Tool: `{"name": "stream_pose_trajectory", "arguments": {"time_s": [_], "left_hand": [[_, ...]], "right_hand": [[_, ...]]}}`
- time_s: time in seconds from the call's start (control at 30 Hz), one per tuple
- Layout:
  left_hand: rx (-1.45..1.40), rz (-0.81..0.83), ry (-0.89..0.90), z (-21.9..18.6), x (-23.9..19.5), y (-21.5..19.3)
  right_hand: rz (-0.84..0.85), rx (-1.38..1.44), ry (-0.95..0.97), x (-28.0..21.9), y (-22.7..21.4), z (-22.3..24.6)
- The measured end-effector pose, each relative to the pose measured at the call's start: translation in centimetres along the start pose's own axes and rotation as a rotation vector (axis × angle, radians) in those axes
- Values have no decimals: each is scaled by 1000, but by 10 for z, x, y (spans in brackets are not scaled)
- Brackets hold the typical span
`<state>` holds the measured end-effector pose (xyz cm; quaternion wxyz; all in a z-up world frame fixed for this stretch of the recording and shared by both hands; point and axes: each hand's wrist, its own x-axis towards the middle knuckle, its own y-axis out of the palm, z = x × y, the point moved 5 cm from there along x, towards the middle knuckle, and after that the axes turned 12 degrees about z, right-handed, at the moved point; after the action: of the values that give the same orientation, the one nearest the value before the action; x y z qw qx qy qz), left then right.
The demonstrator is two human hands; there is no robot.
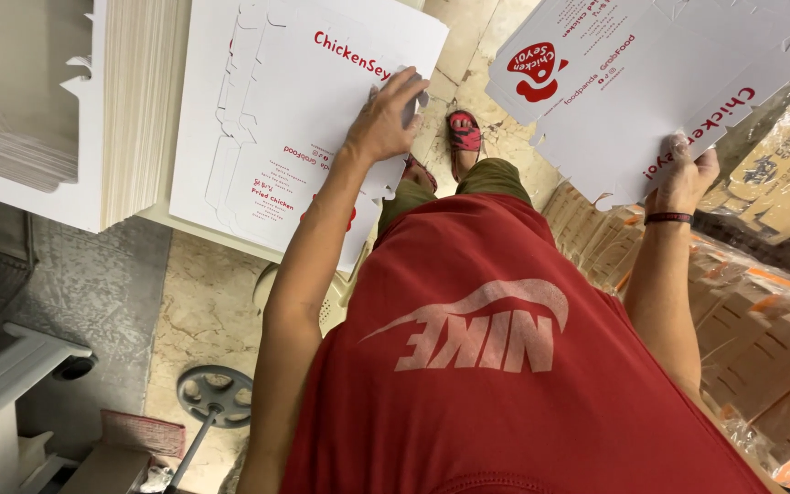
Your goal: The person repeatedly assembles flat-packed cardboard boxes by folding and interlocking the flaps. They handle multiple boxes one at a time, folding the sides and locking the tabs to form a finished box, then placing it aside.
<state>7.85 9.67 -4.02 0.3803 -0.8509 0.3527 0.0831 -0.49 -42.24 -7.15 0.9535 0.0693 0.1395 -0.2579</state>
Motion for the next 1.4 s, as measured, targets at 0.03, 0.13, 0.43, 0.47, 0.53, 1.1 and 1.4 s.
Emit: {"name": "stream_pose_trajectory", "arguments": {"time_s": [0.03, 0.13, 0.43, 0.47, 0.53, 1.1, 1.4], "left_hand": [[-111, -43, 62, 8, -3, 3], [-264, -158, 68, 15, -15, 8], [-241, -623, -115, 10, -66, 3], [-90, -660, -106, 7, -73, 3], [-5, -544, -111, 4, -69, 19], [409, -201, -575, 21, -39, 71], [299, -217, -591, 18, -33, 66]], "right_hand": [[0, -11, 9, 0, -2, -2], [-10, -41, 22, -2, -4, -5], [-65, -59, 37, -12, 7, 13], [-75, -60, 32, -11, 6, 13], [-47, -30, 34, -6, 12, 9], [3, -26, 70, -16, 22, -11], [57, -65, 58, -12, 18, -24]]}}
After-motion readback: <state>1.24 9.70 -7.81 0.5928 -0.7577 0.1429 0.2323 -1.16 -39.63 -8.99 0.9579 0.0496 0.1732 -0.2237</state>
